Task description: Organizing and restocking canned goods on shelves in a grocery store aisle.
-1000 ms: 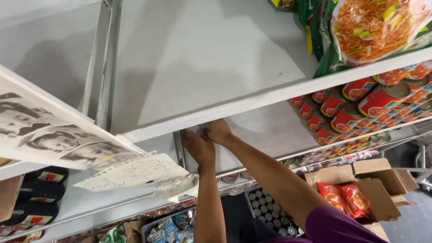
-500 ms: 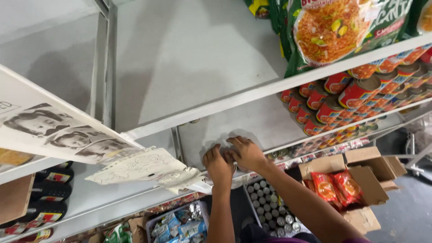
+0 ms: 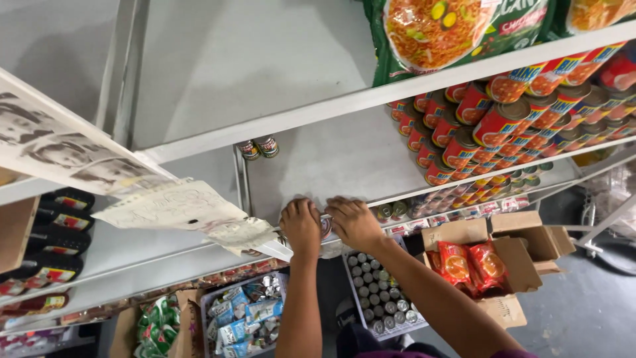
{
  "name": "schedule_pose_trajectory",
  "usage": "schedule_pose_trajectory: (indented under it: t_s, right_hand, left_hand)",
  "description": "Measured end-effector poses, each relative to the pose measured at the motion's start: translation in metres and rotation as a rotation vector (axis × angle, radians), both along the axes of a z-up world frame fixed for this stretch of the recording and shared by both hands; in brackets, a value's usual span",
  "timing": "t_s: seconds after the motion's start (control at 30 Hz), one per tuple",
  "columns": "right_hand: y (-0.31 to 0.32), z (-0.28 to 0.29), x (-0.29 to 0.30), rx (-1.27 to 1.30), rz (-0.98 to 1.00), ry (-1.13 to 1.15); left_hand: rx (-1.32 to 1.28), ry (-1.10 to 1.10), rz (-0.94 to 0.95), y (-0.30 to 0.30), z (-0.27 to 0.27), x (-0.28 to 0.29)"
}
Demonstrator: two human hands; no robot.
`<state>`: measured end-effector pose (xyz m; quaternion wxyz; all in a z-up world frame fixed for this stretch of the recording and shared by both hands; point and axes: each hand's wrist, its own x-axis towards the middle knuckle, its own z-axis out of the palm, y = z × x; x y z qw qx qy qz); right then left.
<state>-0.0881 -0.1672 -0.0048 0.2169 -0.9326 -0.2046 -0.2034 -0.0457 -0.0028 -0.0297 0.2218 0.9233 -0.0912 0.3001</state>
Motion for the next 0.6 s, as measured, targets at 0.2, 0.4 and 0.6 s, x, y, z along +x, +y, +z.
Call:
schedule_pose_trajectory:
  t_s: [0.2, 0.4, 0.6]
  right_hand:
    - [-0.017, 0.005, -0.018, -0.053, 0.067, 0.086]
    - [-0.015, 0.010, -0.012, -0.098, 0.091, 0.227]
    - [-0.016, -0.006, -0.012, -0.105, 0.099, 0.143]
  left_hand:
    - [0.147, 0.056, 0.028, 0.001, -0.003, 0.001]
    - [0.157, 0.054, 0.056, 0.000, 0.004, 0.002]
    - [0.117, -0.103, 0.028, -0.001, 0.000, 0.003]
